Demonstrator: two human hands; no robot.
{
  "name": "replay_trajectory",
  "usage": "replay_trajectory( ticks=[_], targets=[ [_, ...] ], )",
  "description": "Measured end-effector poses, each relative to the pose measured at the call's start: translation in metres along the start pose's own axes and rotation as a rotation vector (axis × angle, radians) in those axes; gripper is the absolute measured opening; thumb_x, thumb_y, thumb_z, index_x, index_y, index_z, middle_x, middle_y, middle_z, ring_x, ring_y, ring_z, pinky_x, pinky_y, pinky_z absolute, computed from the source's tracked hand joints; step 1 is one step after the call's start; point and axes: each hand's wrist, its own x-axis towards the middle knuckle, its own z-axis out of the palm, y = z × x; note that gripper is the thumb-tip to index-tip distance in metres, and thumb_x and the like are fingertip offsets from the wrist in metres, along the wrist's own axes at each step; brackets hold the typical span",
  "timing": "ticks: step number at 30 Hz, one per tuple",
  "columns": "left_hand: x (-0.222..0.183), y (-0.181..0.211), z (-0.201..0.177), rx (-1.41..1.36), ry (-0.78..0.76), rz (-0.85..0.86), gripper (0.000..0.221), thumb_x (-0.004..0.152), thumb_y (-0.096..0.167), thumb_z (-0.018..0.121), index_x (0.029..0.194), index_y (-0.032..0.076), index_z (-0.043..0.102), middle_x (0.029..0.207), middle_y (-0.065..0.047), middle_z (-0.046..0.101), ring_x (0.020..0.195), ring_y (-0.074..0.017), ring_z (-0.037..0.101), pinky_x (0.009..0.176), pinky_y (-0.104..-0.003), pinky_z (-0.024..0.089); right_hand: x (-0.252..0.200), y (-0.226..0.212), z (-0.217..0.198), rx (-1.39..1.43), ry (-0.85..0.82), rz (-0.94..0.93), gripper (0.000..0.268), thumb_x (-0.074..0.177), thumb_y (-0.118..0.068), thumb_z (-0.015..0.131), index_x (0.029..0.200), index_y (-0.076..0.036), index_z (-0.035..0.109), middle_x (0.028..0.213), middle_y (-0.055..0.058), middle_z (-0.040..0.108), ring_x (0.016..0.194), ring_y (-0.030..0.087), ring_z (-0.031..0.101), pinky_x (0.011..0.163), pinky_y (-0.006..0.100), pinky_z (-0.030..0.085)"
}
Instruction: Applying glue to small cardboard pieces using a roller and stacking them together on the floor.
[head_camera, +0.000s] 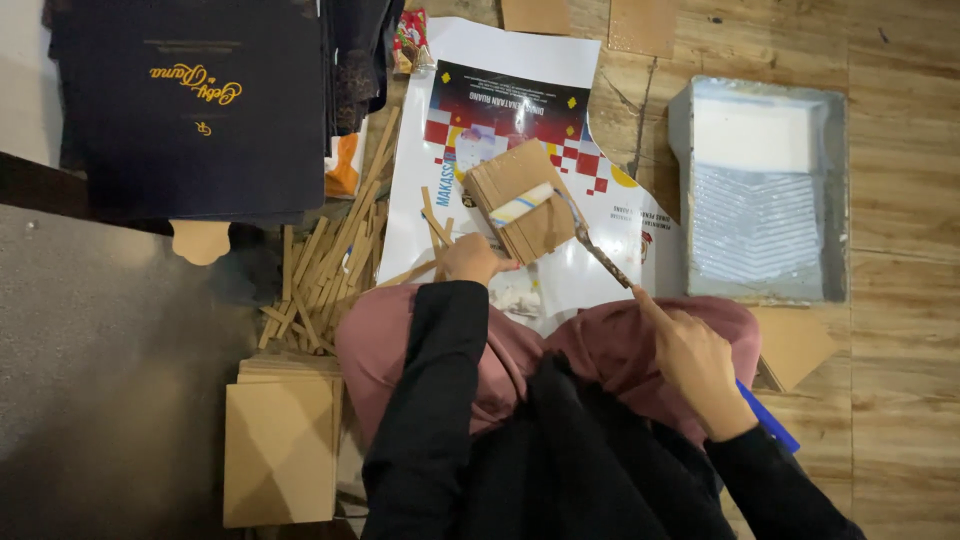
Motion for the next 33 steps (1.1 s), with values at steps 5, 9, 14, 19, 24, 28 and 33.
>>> replay_trajectory(
  ticks=[5, 9, 14, 19, 24, 28, 33],
  targets=[
    [0.018, -0.010, 0.008, -0.069, 0.046, 0.024, 0.051, 0.063, 0.048, 0.076, 0.081, 0.003, 0.061, 0.077, -0.013, 0.064, 0.084, -0.0319, 0.064, 0.064, -0.043, 0.051, -0.024, 0.000, -0.022, -0.060, -0.055, 0.004, 0.057, 0.084, -0.022, 0.038, 0.135, -0.044, 0.029, 0.072, 0.003, 0.057, 0.076, 0.020, 0.063, 0.066, 0.036, 0.057],
    [0.031, -0.020, 0.026, -0.194, 0.116, 0.036, 0.039, 0.066, 0.035, 0.076, 0.083, 0.003, 0.063, 0.074, -0.010, 0.064, 0.082, -0.0306, 0.065, 0.064, -0.043, 0.052, -0.034, 0.004, -0.021, -0.041, -0.076, 0.009, 0.060, 0.081, -0.021, 0.040, 0.137, -0.042, 0.028, 0.075, 0.006, 0.058, 0.081, 0.024, 0.063, 0.070, 0.040, 0.057],
    [0.020, -0.010, 0.005, -0.159, 0.089, -0.078, 0.026, 0.071, 0.032, 0.071, 0.083, 0.010, 0.067, 0.080, -0.008, 0.065, 0.085, -0.0311, 0.062, 0.065, -0.047, 0.048, -0.047, 0.019, -0.014, -0.060, -0.250, 0.064, 0.074, 0.077, -0.018, 0.047, 0.139, -0.046, 0.016, 0.077, 0.002, 0.056, 0.066, 0.022, 0.060, 0.055, 0.037, 0.053],
    [0.016, -0.011, 0.002, -0.185, 0.098, -0.103, 0.024, 0.073, 0.034, 0.069, 0.082, 0.011, 0.070, 0.082, -0.006, 0.066, 0.082, -0.0276, 0.062, 0.063, -0.038, 0.050, -0.064, 0.035, -0.014, -0.062, -0.225, -0.013, 0.083, 0.075, 0.000, 0.047, 0.142, -0.037, 0.016, 0.065, 0.000, 0.052, 0.048, 0.024, 0.056, 0.041, 0.037, 0.045],
    [0.015, -0.011, 0.000, -0.179, 0.097, -0.090, 0.035, 0.075, 0.034, 0.067, 0.104, 0.014, 0.066, 0.107, -0.004, 0.061, 0.093, -0.0274, 0.059, 0.070, -0.038, 0.050, -0.073, 0.047, -0.023, 0.109, -0.113, -0.033, 0.050, 0.087, -0.023, 0.043, 0.135, -0.033, 0.035, 0.056, -0.001, 0.054, 0.041, 0.012, 0.049, 0.037, 0.026, 0.043],
    [0.018, -0.013, 0.006, -0.186, 0.112, -0.097, 0.026, 0.079, 0.034, 0.065, 0.096, 0.015, 0.069, 0.112, -0.003, 0.060, 0.099, -0.0273, 0.057, 0.074, -0.037, 0.049, -0.068, 0.057, -0.068, 0.191, -0.384, 0.277, 0.050, 0.088, -0.039, 0.036, 0.136, -0.049, 0.027, 0.080, 0.001, 0.071, 0.048, 0.011, 0.059, 0.044, 0.021, 0.049],
    [-0.014, 0.003, -0.011, -0.358, 0.128, -0.008, 0.035, 0.085, 0.027, 0.050, 0.118, 0.017, 0.053, 0.102, -0.007, 0.061, 0.063, -0.0197, 0.063, 0.065, -0.035, 0.049, -0.049, 0.125, -0.021, 0.352, -0.072, 0.491, 0.057, 0.090, -0.021, 0.039, 0.143, -0.040, 0.030, 0.097, 0.031, 0.062, 0.082, 0.053, 0.057, 0.071, 0.053, 0.045]
  ],
)
